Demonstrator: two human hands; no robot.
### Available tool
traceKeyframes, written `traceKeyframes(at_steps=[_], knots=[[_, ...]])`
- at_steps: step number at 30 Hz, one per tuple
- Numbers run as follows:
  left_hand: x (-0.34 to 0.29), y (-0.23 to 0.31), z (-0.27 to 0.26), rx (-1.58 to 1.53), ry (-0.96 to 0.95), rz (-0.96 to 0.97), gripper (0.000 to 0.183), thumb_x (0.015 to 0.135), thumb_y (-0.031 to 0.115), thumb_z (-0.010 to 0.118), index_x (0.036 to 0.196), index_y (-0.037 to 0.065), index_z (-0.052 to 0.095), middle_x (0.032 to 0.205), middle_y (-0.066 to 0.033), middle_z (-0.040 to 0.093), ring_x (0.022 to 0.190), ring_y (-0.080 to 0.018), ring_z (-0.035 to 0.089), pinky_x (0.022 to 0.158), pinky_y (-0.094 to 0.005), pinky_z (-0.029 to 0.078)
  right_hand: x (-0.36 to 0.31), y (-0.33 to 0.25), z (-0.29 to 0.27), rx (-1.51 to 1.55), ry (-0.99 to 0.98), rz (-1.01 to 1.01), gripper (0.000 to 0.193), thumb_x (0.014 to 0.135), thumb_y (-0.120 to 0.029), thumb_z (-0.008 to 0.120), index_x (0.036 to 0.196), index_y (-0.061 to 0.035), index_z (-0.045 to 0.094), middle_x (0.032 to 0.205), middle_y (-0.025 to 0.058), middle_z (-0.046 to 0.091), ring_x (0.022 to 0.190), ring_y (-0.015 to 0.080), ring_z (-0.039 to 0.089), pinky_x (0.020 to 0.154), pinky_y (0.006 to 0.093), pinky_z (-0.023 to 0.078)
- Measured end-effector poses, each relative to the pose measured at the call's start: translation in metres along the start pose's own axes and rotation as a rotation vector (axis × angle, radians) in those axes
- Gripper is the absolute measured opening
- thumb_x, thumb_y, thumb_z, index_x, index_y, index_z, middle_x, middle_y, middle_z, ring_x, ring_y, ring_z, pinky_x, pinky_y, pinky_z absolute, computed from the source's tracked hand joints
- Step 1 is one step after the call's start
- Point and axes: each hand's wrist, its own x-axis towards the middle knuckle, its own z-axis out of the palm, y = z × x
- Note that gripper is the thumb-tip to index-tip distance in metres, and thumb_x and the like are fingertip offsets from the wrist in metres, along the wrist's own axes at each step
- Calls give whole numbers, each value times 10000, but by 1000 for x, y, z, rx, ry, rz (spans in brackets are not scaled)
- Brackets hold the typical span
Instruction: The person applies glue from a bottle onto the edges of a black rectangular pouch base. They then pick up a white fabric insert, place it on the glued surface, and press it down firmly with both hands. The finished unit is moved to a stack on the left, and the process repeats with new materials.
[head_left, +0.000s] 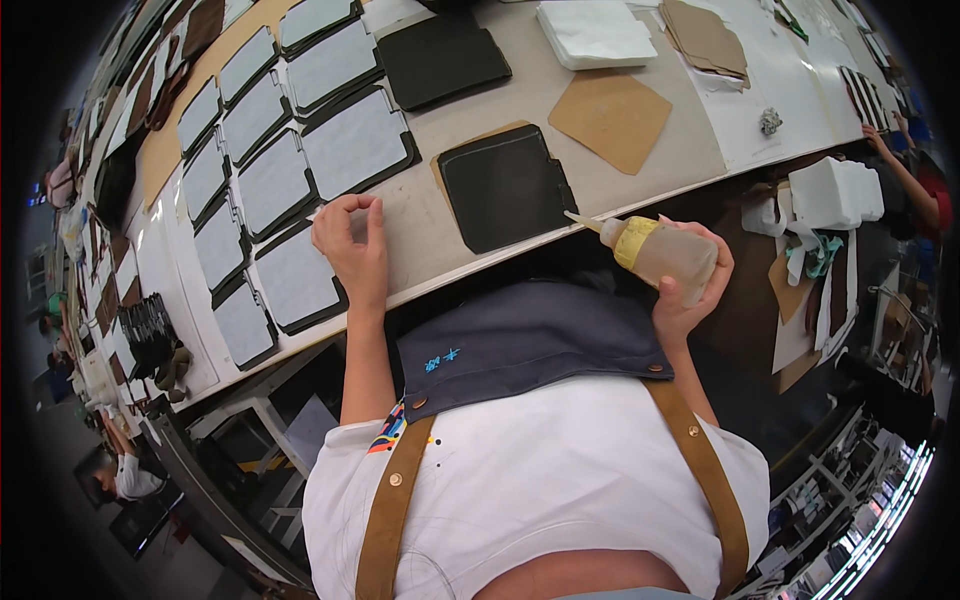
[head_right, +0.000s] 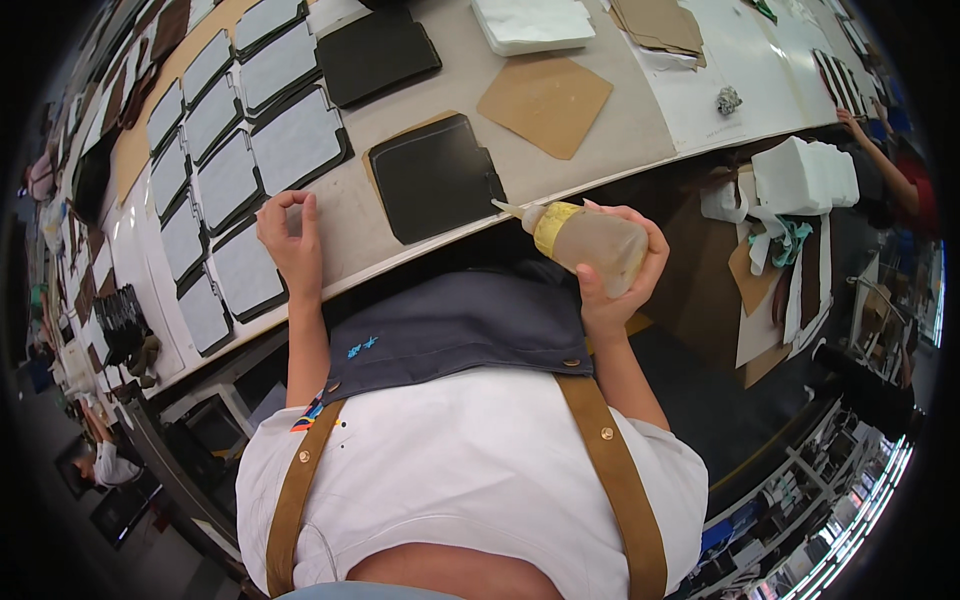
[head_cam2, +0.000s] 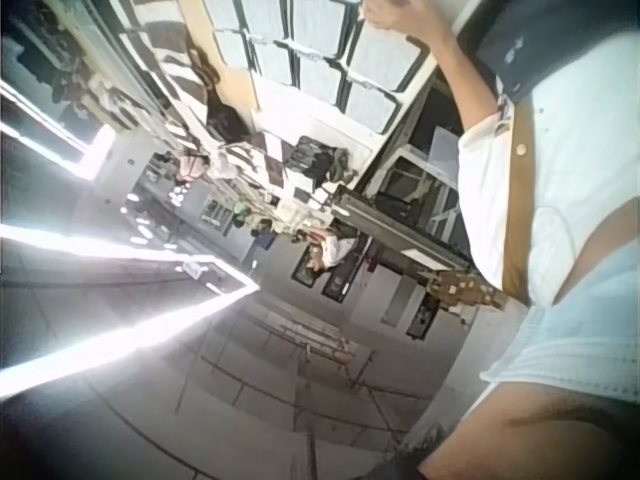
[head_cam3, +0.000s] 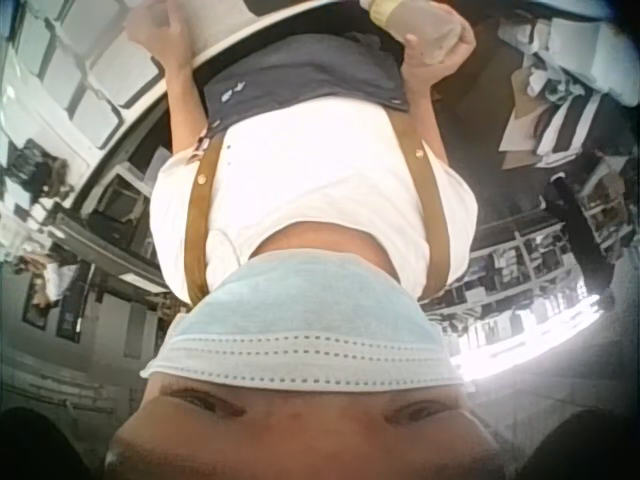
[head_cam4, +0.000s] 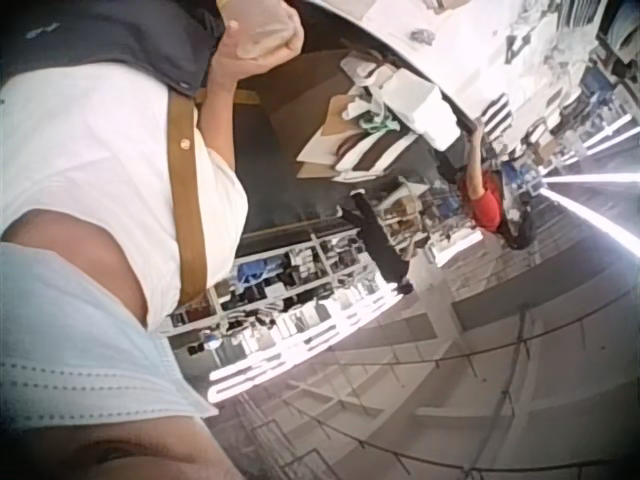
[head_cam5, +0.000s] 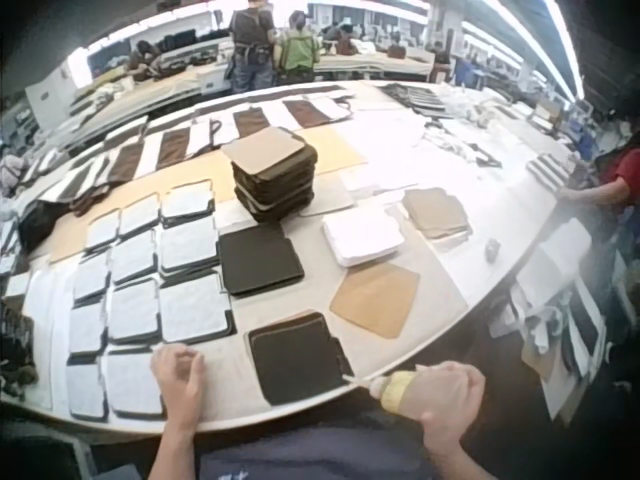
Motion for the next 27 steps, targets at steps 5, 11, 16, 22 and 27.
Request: traceKeyframes(at_steps=[5, 11, 16, 22, 27], knots=[[0, -1, -1, -9, -6, -10, 118, 918, 202, 729, 939, 109, 659, 973, -10, 650, 1053, -238, 554, 1045, -392, 317, -5, 6, 4, 20, -62, -81, 822, 830, -381, 856, 1368, -21, 349, 1264, 206, 524, 1168, 359, 619, 1032, 518, 515], [0, -2, 0, -13, 7, -7, 117, 911, 200, 733, 943, 113, 661, 966, -6, 649, 1043, -235, 552, 1047, -396, 314, -11, 7, 18, 57, -158, -87, 836, 831, -399, 855, 1370, -25, 337, 1264, 219, 520, 1165, 358, 619, 1022, 502, 522], [0, 2, -1, -15, 20, -10, 118, 896, 197, 742, 939, 118, 665, 956, -3, 647, 1023, -226, 555, 1044, -394, 313, -16, 11, 32, 114, -232, -121, 846, 821, -387, 867, 1373, -26, 337, 1267, 226, 528, 1163, 356, 626, 1001, 487, 532], [0, 1, -1, -13, 21, 0, 130, 885, 201, 754, 939, 120, 667, 959, 6, 651, 1015, -216, 555, 1044, -394, 312, -21, 13, 52, 162, -337, -145, 855, 804, -375, 881, 1369, -26, 342, 1276, 229, 538, 1160, 347, 631, 1001, 489, 534], [0, 1, -1, -3, 22, 1, 132, 888, 200, 752, 946, 121, 664, 970, 7, 653, 1028, -220, 551, 1049, -401, 311, -21, 14, 69, 249, -363, -124, 856, 822, -400, 857, 1381, -15, 337, 1284, 232, 540, 1191, 370, 617, 1009, 495, 529]])
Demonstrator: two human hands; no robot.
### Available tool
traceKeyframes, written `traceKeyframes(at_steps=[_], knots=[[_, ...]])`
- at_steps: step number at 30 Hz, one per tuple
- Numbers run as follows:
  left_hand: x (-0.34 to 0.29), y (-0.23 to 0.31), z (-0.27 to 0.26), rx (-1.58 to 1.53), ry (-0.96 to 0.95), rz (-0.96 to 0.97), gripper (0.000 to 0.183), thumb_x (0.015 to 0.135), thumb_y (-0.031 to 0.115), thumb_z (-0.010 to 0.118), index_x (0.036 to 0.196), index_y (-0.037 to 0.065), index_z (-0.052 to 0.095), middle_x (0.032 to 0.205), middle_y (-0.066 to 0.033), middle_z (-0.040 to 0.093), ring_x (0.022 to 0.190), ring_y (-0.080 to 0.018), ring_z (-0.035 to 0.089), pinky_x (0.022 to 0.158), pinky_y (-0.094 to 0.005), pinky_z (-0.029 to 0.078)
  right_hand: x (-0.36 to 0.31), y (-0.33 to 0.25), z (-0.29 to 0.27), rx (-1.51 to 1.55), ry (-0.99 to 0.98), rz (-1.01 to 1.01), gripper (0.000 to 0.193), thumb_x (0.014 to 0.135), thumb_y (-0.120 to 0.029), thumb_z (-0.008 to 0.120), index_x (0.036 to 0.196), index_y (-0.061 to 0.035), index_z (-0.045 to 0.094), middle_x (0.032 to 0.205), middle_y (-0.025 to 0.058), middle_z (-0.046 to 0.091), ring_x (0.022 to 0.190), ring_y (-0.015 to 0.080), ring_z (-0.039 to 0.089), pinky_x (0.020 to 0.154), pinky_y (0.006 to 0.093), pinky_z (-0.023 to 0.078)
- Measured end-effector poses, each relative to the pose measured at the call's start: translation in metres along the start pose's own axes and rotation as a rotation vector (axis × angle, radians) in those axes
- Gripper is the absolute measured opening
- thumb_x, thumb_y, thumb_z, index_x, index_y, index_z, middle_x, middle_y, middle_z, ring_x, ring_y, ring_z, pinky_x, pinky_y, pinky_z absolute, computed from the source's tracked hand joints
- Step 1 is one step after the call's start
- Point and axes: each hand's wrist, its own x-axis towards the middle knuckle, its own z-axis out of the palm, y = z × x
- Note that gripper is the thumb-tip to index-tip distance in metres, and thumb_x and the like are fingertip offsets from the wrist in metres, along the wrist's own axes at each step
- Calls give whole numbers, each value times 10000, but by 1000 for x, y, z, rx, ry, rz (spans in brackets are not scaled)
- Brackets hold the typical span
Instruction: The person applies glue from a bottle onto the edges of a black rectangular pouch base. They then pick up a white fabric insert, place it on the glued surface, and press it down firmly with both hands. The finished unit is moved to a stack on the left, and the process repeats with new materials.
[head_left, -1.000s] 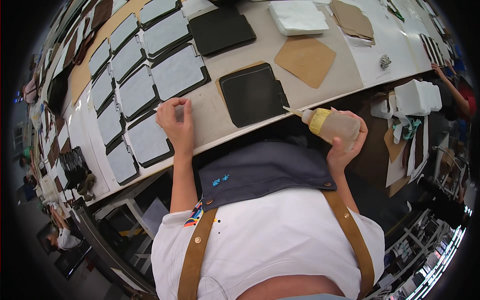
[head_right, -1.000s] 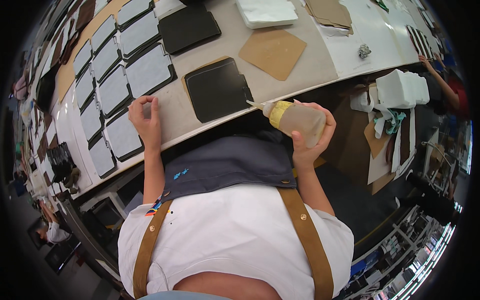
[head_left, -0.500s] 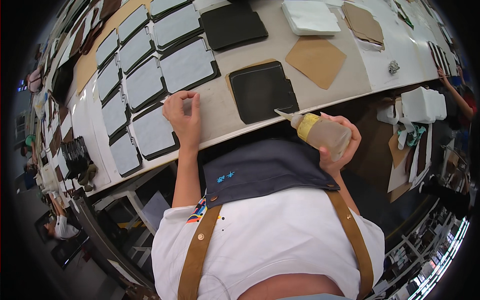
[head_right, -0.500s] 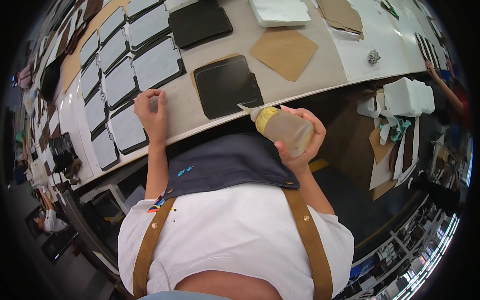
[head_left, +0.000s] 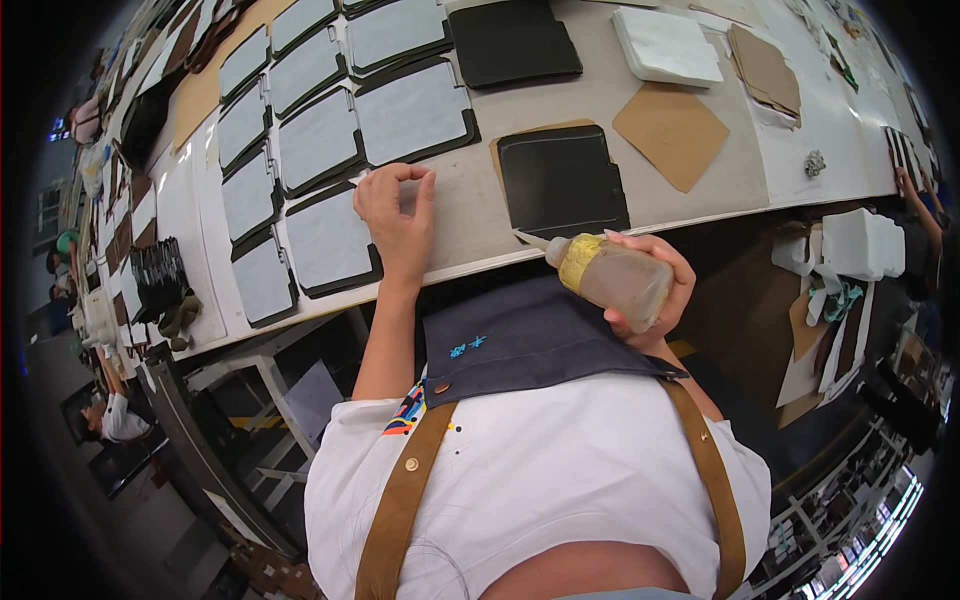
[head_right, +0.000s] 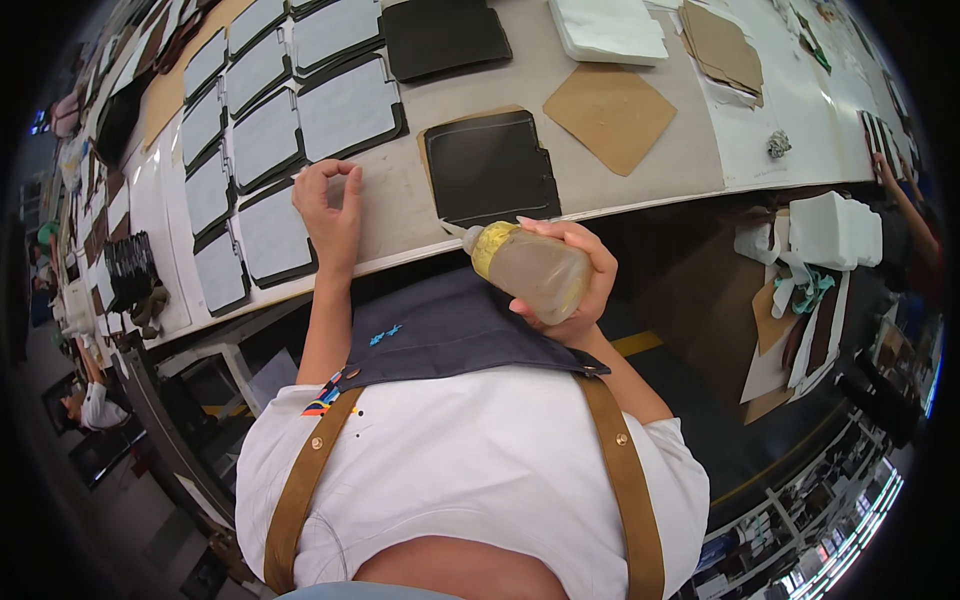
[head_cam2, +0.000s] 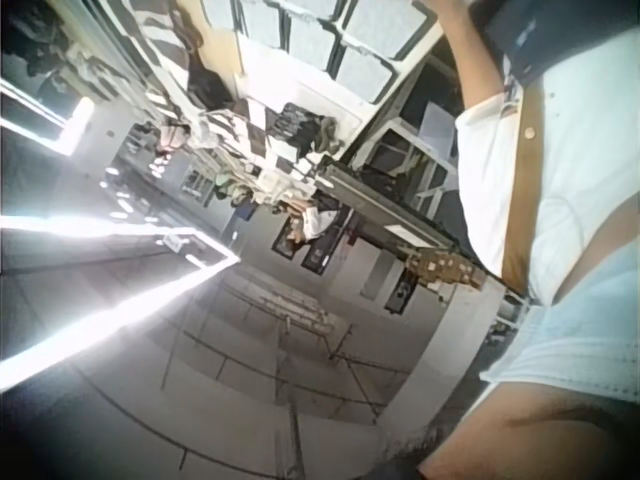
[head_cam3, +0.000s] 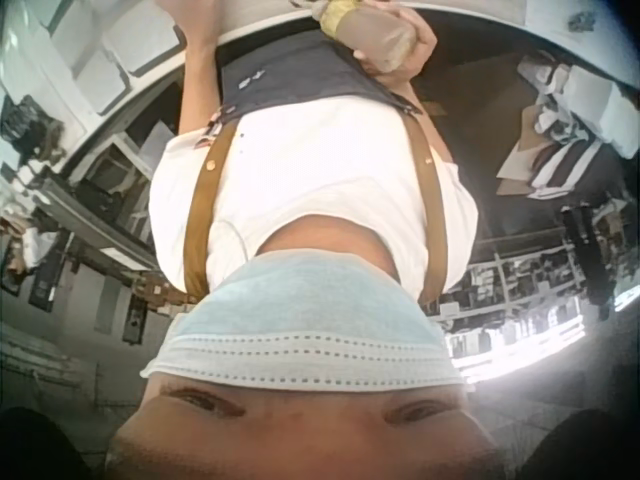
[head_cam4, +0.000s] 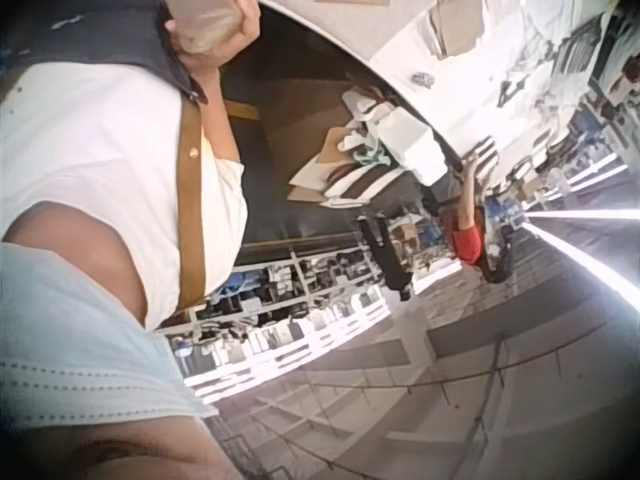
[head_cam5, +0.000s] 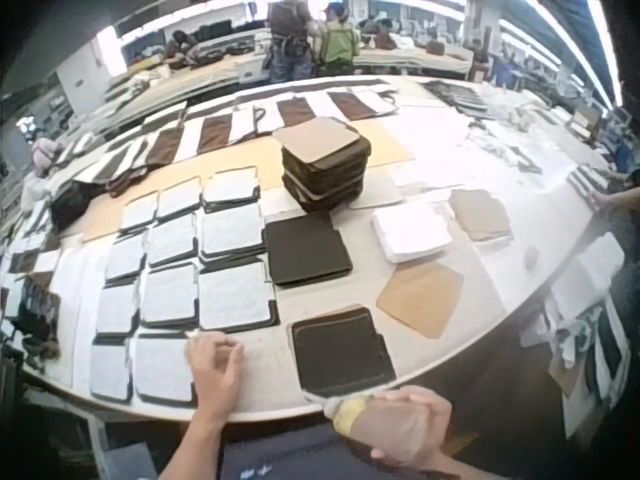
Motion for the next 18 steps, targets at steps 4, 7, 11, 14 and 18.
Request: traceKeyframes(at_steps=[4, 7, 11, 14, 18], knots=[[-1, -1, 1, -1, -1, -13, 125, 894, 193, 746, 950, 119, 661, 971, -1, 651, 1049, -228, 545, 1049, -402, 312, 14, -3, 1, 251, 330, 267, 856, 912, -547, 704, 1450, 3, 329, 1356, 210, 521, 1253, 405, 577, 1018, 482, 520], [-1, 0, 0, -10, -9, -33, 116, 900, 185, 740, 948, 117, 659, 973, -8, 649, 1057, -234, 542, 1048, -399, 314, 49, -8, -22, 242, 612, 402, 797, 1015, -658, 440, 1488, -22, 365, 1431, 145, 491, 1356, 290, 494, 1098, 439, 429], [-1, 0, 0, -16, -17, -37, 109, 901, 176, 734, 944, 114, 655, 978, -13, 646, 1058, -239, 543, 1046, -397, 316, 64, 25, -105, -163, 745, 207, 691, 1072, -583, 385, 1443, -1, 422, 1446, 131, 482, 1337, 231, 464, 1146, 381, 328], [0, 1, 0, -2, -10, -18, 107, 899, 168, 733, 941, 112, 652, 978, -16, 643, 1058, -244, 543, 1045, -399, 318, 59, 50, -153, -450, 792, 265, 656, 1097, -528, 360, 1407, 43, 455, 1428, 127, 490, 1333, 224, 459, 1162, 375, 299], [0, 3, 0, 6, -24, -32, 106, 900, 166, 729, 942, 111, 649, 976, -19, 636, 1055, -245, 542, 1046, -400, 319, 47, 69, -187, -1210, 574, 301, 553, 1087, -411, 449, 1452, 3, 462, 1538, 180, 388, 1421, 330, 353, 1190, 460, 244]])
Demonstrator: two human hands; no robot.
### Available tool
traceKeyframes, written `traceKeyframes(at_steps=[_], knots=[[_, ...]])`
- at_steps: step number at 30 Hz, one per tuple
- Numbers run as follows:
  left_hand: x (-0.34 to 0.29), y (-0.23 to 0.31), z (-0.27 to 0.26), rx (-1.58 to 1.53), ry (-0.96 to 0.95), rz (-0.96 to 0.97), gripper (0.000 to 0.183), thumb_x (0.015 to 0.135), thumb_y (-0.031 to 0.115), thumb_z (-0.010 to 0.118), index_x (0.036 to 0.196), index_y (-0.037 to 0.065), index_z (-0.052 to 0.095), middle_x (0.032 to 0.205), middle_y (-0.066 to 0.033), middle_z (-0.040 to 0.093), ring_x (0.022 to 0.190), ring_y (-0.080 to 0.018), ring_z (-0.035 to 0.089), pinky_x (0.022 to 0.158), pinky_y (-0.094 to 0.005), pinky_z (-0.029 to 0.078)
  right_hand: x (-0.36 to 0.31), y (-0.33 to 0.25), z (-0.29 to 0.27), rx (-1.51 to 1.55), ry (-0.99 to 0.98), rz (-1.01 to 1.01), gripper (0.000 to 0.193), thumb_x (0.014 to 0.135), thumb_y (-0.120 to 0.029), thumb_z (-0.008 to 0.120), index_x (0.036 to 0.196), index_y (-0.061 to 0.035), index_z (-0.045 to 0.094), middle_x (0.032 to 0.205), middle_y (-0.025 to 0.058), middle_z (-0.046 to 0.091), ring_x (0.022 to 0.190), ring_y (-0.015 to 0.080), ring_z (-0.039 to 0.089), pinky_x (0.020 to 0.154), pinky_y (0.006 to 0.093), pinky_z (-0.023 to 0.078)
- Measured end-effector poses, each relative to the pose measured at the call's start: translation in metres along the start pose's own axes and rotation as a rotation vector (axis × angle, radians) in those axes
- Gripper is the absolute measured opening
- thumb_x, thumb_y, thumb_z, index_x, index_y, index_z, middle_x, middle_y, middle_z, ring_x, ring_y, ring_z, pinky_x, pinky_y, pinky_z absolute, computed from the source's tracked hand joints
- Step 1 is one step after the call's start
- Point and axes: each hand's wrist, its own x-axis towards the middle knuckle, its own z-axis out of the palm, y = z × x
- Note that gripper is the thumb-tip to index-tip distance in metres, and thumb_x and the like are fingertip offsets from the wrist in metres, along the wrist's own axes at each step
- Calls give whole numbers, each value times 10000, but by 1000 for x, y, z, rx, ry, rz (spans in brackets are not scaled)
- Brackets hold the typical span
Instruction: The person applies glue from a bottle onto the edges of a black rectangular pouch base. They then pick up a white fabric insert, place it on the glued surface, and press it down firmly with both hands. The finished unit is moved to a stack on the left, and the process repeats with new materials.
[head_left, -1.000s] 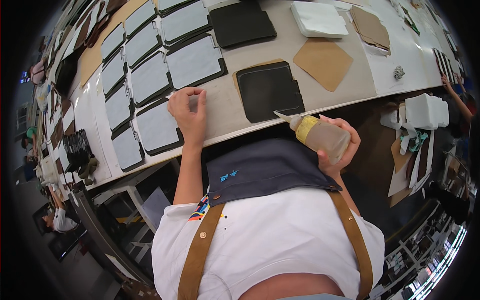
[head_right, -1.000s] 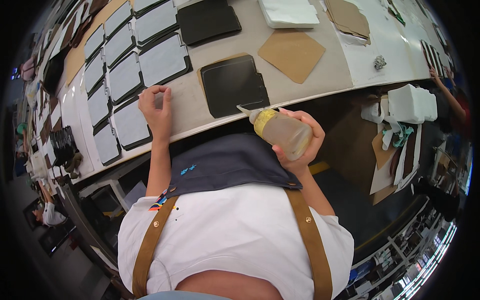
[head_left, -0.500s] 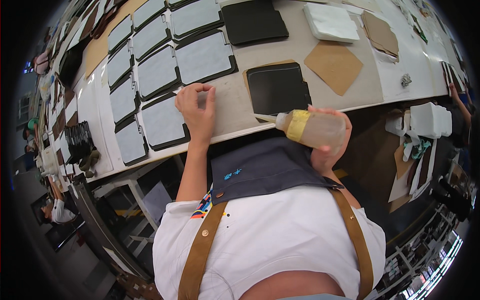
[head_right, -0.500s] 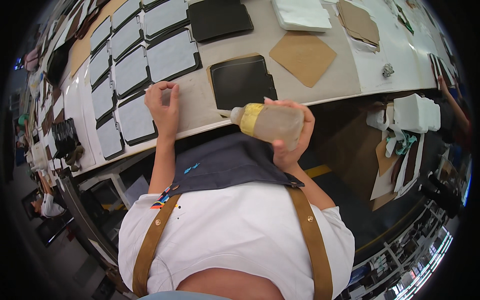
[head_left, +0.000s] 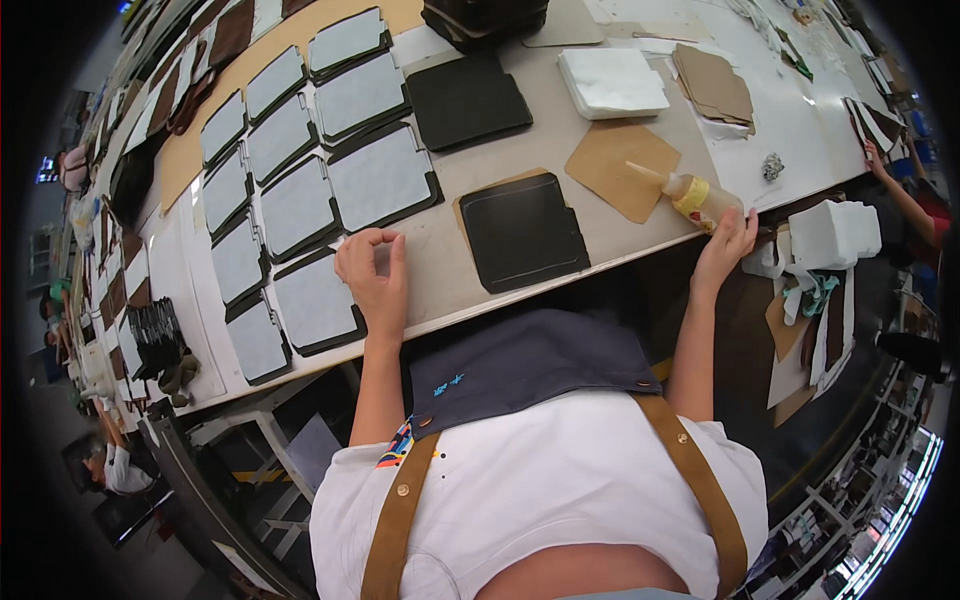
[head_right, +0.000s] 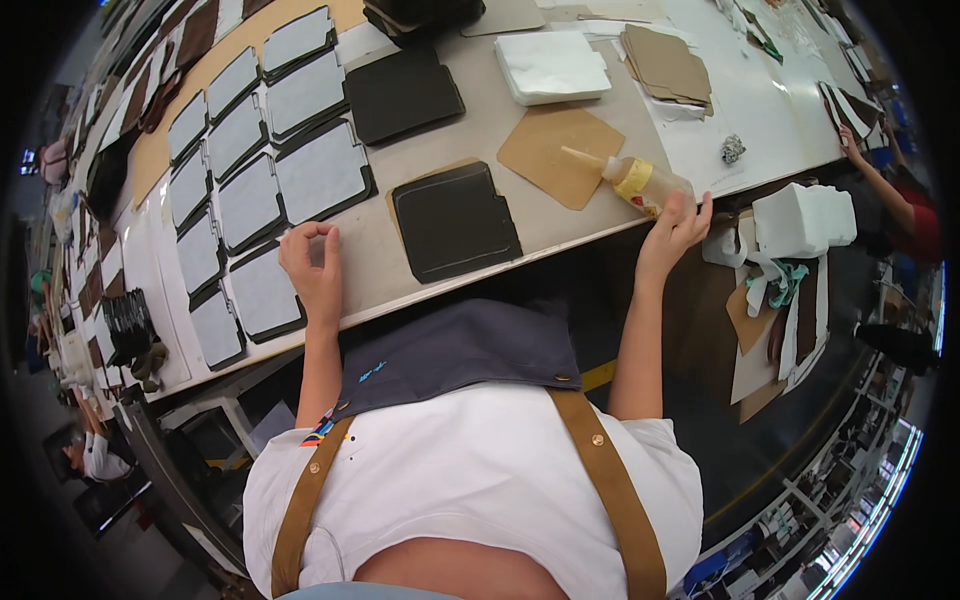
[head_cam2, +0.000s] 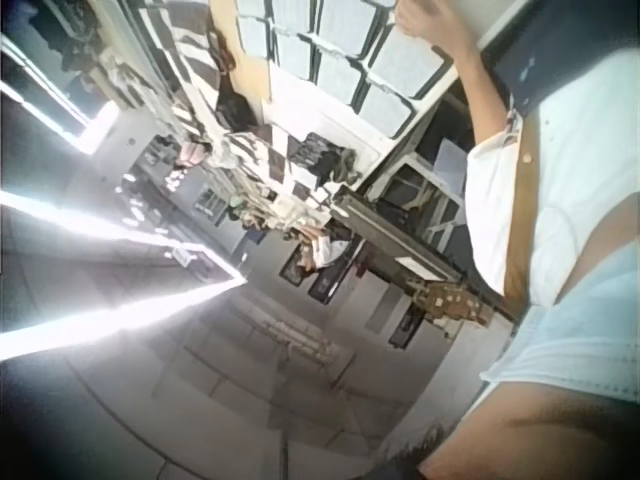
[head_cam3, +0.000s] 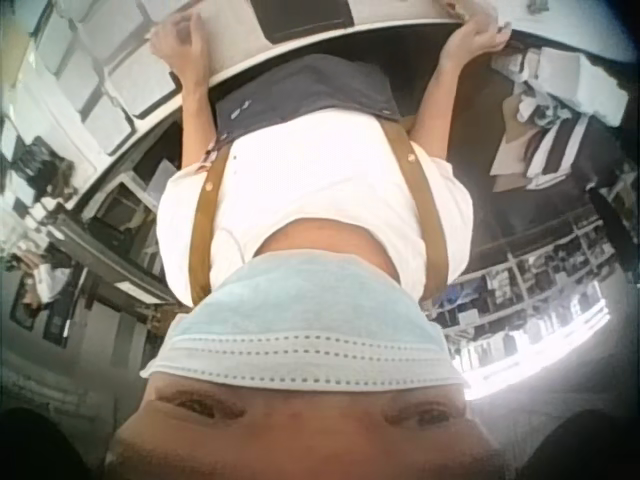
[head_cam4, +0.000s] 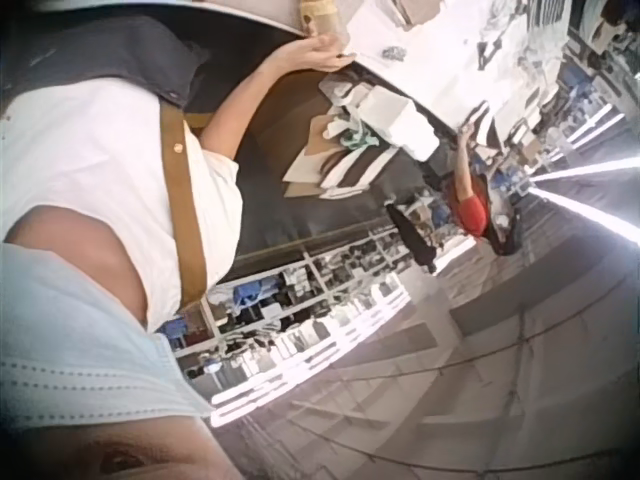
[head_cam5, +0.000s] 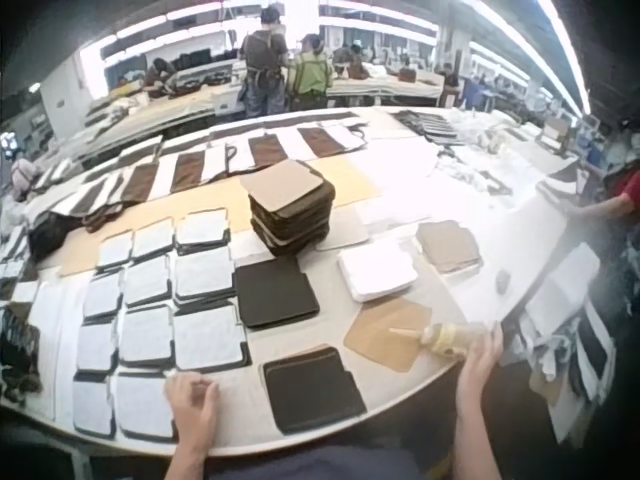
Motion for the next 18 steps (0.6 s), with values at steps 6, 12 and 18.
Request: traceKeyframes(at_steps=[6, 12, 18], knots=[[-1, -1, -1, 15, 3, -4, 105, 899, 164, 728, 940, 109, 648, 972, -26, 631, 1051, -246, 537, 1040, -400, 321, 38, -126, 6, 280, -109, -460, 369, 916, -62, 681, 1281, -18, 646, 1437, 139, 535, 1359, 332, 471, 1149, 431, 354], [3, 5, -2, 13, 1, 0, 127, 918, 182, 722, 945, 93, 634, 984, -41, 627, 1059, -267, 536, 1061, -418, 325, 65, -152, 86, 125, -426, -745, 203, 889, -69, 693, 1090, -36, 686, 1139, 101, 676, 1076, 293, 638, 903, 387, 531], [0, 1, -2, 3, 17, -31, 130, 882, 158, 741, 949, 106, 643, 973, -25, 627, 1061, -253, 534, 1045, -414, 320, 77, -156, 103, 79, -467, -712, 63, 870, -66, 701, 864, -33, 647, 928, 93, 672, 883, 291, 644, 755, 403, 531]])
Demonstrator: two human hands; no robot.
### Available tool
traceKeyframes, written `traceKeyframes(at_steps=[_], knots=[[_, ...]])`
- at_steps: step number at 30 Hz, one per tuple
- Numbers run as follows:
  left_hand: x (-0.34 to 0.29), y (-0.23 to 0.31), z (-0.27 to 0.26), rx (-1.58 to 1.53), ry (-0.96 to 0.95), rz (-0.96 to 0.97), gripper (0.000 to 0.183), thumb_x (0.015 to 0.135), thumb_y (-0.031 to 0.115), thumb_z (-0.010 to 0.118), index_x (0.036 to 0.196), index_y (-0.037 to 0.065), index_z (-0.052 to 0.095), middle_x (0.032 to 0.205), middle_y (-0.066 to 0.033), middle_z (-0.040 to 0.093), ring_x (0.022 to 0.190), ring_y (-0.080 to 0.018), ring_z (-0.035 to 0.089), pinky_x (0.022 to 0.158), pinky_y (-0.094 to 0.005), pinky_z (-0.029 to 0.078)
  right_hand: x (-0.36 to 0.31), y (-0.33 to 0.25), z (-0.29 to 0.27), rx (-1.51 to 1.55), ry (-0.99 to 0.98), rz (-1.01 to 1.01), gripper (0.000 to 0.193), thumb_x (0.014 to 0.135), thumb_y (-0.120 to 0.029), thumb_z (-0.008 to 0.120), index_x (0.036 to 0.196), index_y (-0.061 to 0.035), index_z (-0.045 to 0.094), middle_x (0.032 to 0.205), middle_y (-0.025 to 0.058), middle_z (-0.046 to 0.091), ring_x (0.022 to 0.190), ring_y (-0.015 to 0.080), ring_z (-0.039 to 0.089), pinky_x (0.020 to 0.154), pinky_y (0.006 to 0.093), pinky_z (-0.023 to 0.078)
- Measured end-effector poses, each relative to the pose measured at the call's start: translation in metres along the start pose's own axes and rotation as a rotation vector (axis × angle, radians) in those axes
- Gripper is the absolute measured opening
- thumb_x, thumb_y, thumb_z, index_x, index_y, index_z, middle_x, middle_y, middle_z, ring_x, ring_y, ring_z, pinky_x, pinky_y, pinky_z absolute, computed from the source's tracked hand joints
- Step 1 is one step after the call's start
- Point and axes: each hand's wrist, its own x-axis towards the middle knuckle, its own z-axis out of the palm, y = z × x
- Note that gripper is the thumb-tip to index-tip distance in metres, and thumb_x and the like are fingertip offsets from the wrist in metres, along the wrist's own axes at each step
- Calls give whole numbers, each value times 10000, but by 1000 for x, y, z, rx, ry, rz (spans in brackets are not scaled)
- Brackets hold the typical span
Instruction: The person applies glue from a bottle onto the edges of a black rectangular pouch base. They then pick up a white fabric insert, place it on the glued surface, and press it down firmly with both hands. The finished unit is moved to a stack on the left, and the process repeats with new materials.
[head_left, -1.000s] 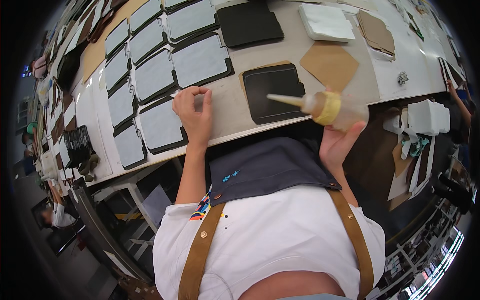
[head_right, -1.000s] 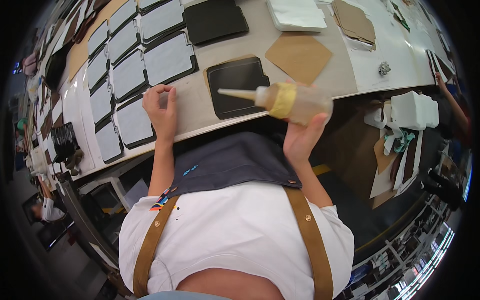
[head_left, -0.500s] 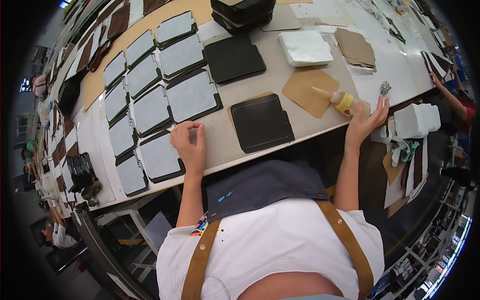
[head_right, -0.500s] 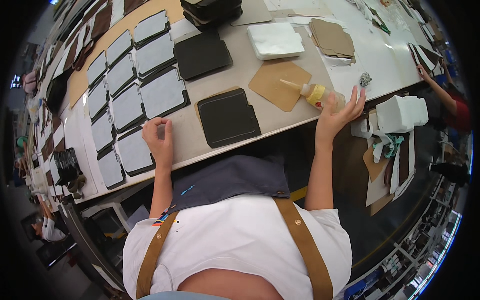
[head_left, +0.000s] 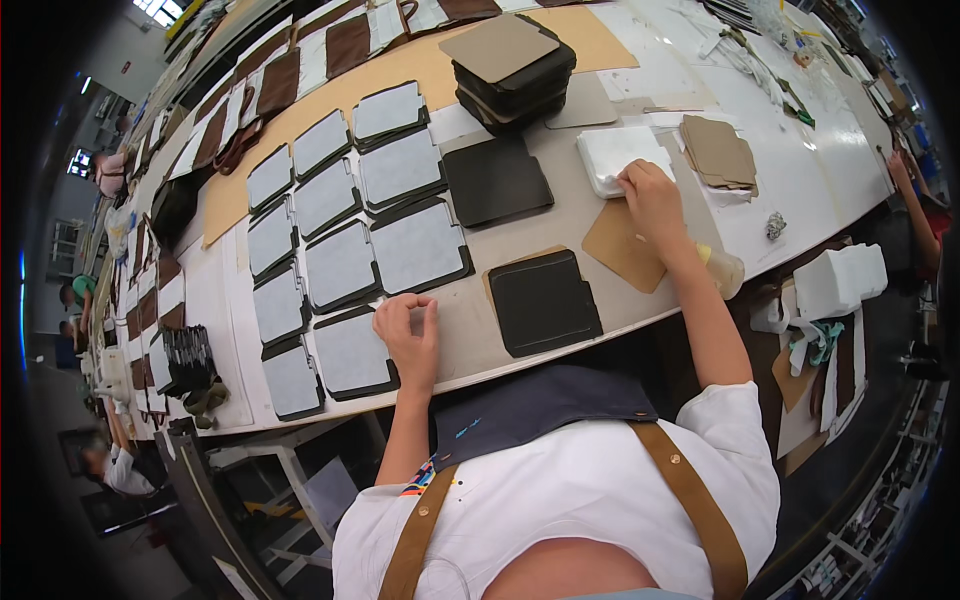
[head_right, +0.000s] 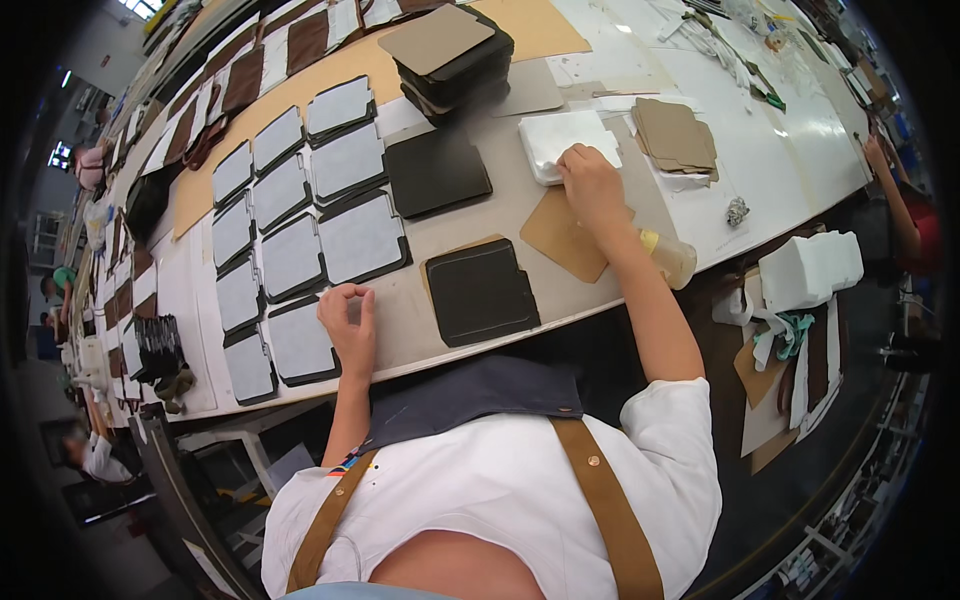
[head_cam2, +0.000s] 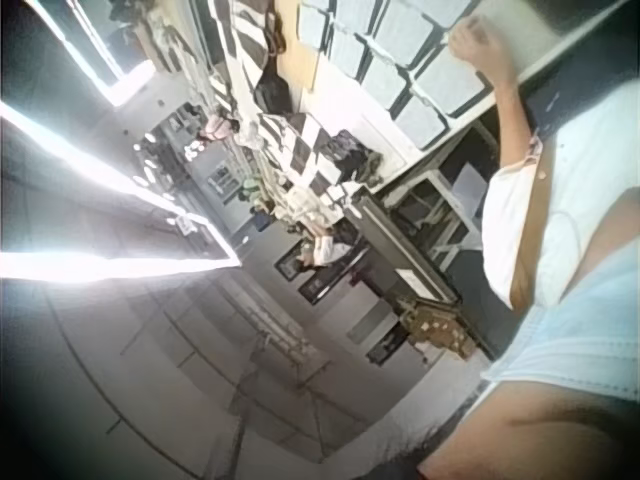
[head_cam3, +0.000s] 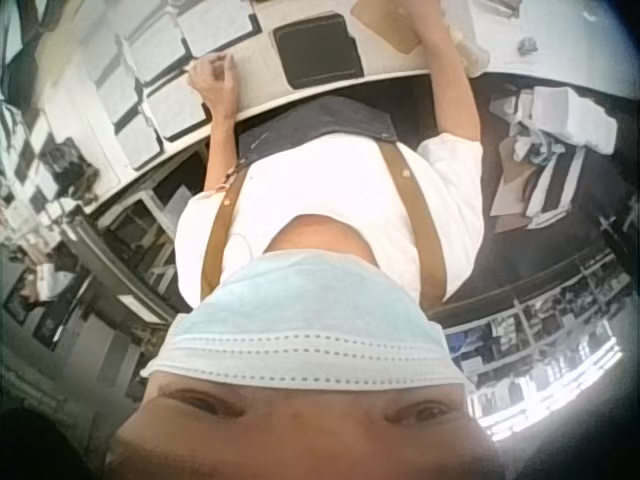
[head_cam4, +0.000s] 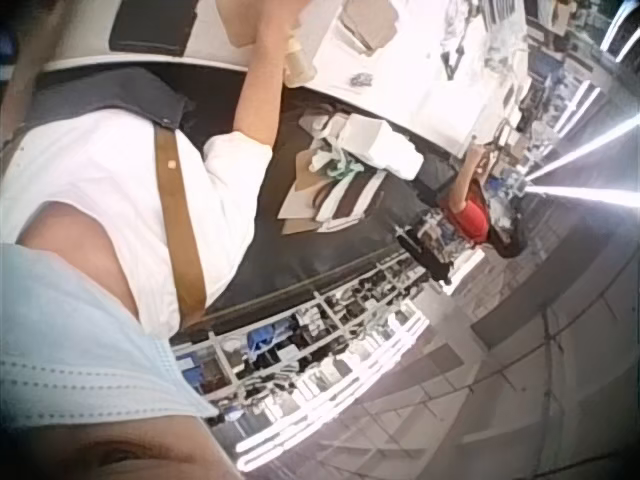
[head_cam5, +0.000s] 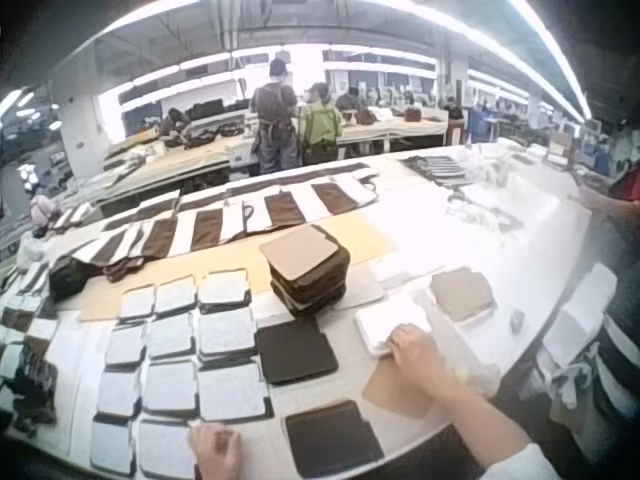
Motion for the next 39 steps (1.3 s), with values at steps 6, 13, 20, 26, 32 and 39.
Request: traceKeyframes(at_steps=[6, 13, 20, 26, 32, 39], knots=[[-1, 3, -3, -12, -12, -9, 131, 876, 146, 741, 947, 108, 638, 966, -20, 633, 1057, -255, 539, 1046, -415, 317, 10, 8, -9, 288, -91, 305, 157, 880, -143, 750, 907, -17, 660, 887, 98, 667, 835, 229, 650, 727, 363, 527], [3, 6, -2, -45, 1, 8, 128, 878, 144, 738, 941, 105, 633, 958, -25, 636, 1058, -260, 545, 1048, -422, 316, 29, 102, -47, 1675, 505, 776, 195, 1011, -203, 648, 1121, -43, 644, 1041, 37, 694, 950, 229, 665, 913, 413, 554], [10, 22, -2, -217, -23, 21, 114, 889, 92, 721, 974, 61, 652, 997, -67, 659, 1000, -281, 587, 948, -388, 424, 29, 85, -97, 1155, 640, 523, 148, 1020, -182, 644, 1100, -61, 673, 1013, 19, 696, 933, 134, 646, 859, 316, 524], [69, 115, 41, -446, -269, 455, 237, 879, 69, 734, 1108, 48, 678, 1132, -112, 681, 1086, -318, 635, 940, -411, 497, 40, 32, -73, 857, 223, 326, 189, 1014, -199, 653, 1070, -24, 698, 960, 3, 704, 848, 66, 603, 774, 236, 484], [105, 173, 175, -205, -400, 794, 503, 914, 332, 712, 1335, 86, 589, 1455, -143, 525, 1422, -338, 417, 1176, -484, 322, 35, 22, -86, 761, 150, 338, 189, 1007, -192, 656, 1075, -20, 696, 903, -20, 687, 791, 45, 575, 746, 223, 474], [108, 163, 231, -47, -475, 729, 512, 911, 416, 699, 1307, 100, 622, 1454, -147, 523, 1429, -363, 389, 1201, -543, 247, 7, 93, -161, 1033, 1083, 443, 131, 1015, -175, 638, 992, -47, 647, 941, -8, 679, 848, 76, 630, 746, 248, 488]])
